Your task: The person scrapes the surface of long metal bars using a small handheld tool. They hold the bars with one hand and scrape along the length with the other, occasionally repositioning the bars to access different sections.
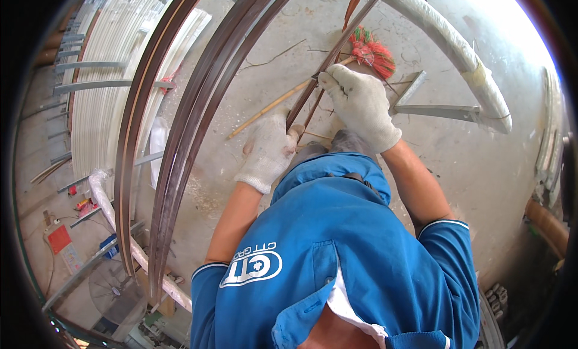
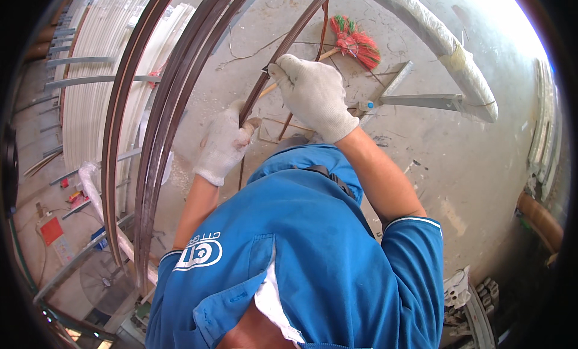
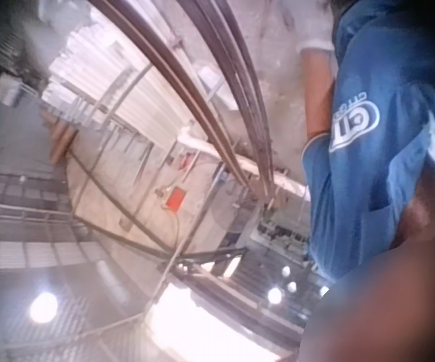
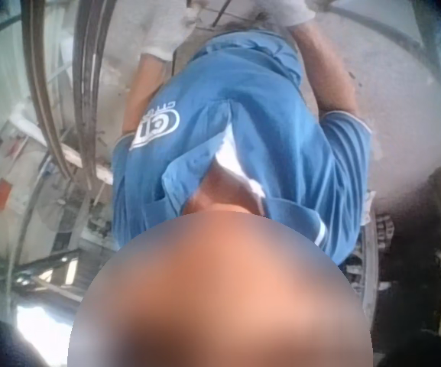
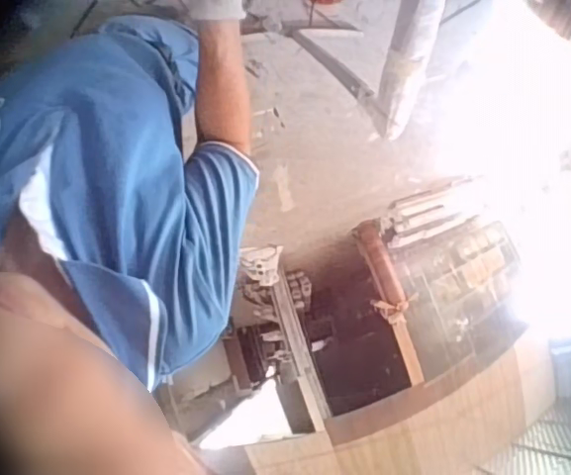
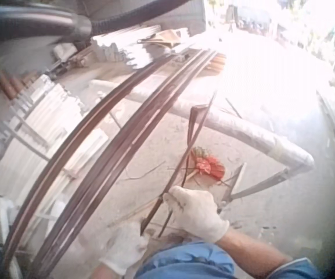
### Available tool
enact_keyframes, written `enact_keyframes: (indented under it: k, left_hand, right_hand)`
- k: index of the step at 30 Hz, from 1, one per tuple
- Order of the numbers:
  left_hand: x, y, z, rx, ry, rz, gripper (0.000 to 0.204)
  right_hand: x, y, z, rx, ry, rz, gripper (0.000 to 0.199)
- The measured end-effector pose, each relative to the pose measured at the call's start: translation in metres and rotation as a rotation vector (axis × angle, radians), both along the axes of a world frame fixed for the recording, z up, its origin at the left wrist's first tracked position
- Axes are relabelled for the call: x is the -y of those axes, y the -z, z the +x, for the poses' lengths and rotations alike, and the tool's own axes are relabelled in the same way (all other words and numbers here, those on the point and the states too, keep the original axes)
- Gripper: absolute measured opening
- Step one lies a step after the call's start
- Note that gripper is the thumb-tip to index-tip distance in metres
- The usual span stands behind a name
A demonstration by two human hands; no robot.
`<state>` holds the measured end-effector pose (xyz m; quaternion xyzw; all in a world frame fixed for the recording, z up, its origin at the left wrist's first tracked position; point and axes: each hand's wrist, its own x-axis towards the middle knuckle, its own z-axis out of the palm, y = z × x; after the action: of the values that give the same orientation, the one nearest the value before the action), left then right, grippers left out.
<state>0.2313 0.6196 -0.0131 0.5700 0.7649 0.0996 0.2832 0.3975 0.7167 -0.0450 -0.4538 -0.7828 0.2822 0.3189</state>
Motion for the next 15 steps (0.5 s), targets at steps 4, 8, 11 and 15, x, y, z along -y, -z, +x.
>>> enact_keyframes:
  k: [4,8,11,15]
  left_hand:
    - [0.009,0.008,-0.006,0.023,0.011,-0.022,0.036]
    - [0.068,0.006,-0.034,0.120,0.017,-0.013,0.039]
    - [0.151,-0.016,-0.067,0.203,-0.140,-0.310,0.042]
    - [0.235,-0.021,-0.076,0.161,-0.371,-0.241,0.029]
  right_hand:
    - [0.012,-0.005,-0.003,0.010,0.033,-0.039,0.023]
    - [0.009,-0.008,-0.002,0.049,0.015,-0.182,0.024]
    - [0.005,-0.007,-0.004,0.033,0.002,-0.200,0.024]
    - [0.006,-0.004,-0.006,0.063,-0.008,-0.138,0.024]
